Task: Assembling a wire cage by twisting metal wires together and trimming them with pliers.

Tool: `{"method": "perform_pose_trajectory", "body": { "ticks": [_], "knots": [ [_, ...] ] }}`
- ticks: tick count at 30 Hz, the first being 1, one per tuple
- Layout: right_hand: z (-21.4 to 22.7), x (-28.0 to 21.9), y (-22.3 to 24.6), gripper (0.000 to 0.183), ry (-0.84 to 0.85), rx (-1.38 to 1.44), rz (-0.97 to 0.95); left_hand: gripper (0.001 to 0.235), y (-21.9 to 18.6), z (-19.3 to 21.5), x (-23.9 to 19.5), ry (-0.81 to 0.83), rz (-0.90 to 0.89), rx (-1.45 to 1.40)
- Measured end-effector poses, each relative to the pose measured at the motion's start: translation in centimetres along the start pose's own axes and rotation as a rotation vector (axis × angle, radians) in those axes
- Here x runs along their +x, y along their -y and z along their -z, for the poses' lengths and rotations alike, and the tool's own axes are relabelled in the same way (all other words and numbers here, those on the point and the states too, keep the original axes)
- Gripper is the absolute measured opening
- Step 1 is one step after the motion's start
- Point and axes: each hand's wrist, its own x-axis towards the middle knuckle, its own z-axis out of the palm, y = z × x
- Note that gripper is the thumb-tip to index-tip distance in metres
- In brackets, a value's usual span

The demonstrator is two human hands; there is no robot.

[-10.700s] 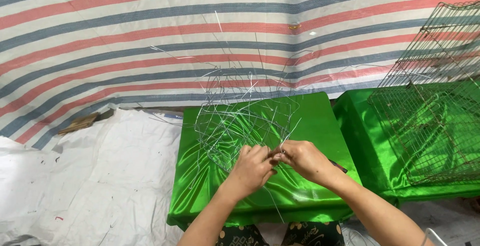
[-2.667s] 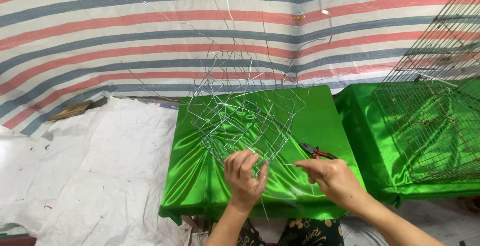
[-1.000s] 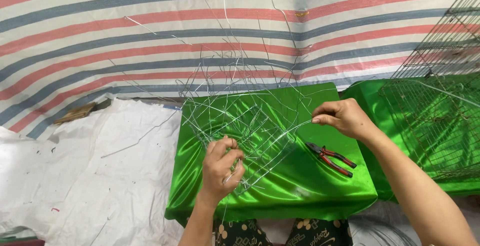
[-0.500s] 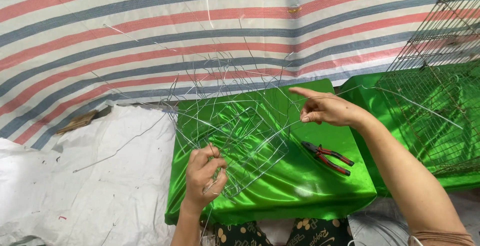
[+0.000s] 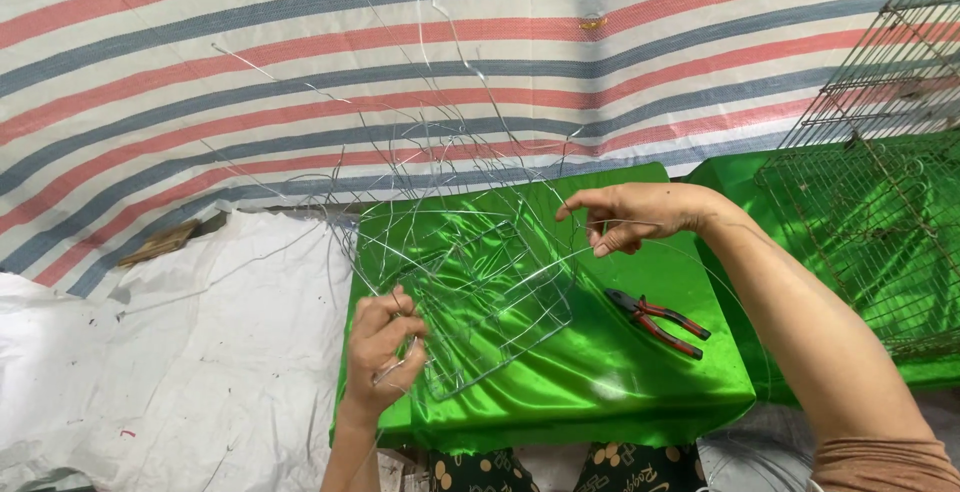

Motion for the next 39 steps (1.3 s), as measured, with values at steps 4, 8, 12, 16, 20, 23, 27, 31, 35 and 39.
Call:
{"method": "perform_pose_trajectory", "body": {
  "ticks": [4,8,12,16,20,23,27,31,35,39],
  "knots": [
    [0.2,0.7,0.2,0.047,-0.039,-0.111,-0.033,0.013,3.5,0.5,-0.3,-0.037,0.094,-0.101],
    [-0.9,1.2,0.7,0.034,-0.160,-0.097,0.089,0.009,7.3,1.3,-0.4,-0.065,0.139,-0.128],
    [-2.5,0.5,4.1,0.038,-0.167,-0.230,0.106,0.013,7.4,3.0,0.4,-0.032,0.195,-0.085],
    [-2.9,1.3,3.0,0.027,-0.171,-0.301,0.104,0.016,7.2,3.4,-0.1,-0.012,0.251,-0.111],
    [-3.7,1.7,2.9,0.022,-0.302,-0.407,0.136,0.016,8.4,3.4,-1.1,0.005,0.230,-0.091],
    [-4.4,1.1,3.4,0.019,-0.338,-0.442,0.110,0.011,9.5,2.9,-1.9,0.013,0.233,-0.093],
    [-4.8,0.8,4.1,0.020,-0.384,-0.469,0.060,0.035,6.5,2.8,-0.9,0.055,0.153,0.072],
    [-5.1,1.1,1.9,0.019,-0.392,-0.401,0.059,0.048,8.1,0.4,-2.2,-0.121,0.027,0.198],
    [-6.0,0.5,2.4,0.020,-0.391,-0.418,0.019,0.050,8.7,-1.0,-2.8,-0.291,0.018,0.261],
    [-7.5,-0.5,4.7,0.021,-0.349,-0.434,-0.008,0.049,8.2,-1.6,-3.0,-0.395,0.094,0.321]
  ]
}}
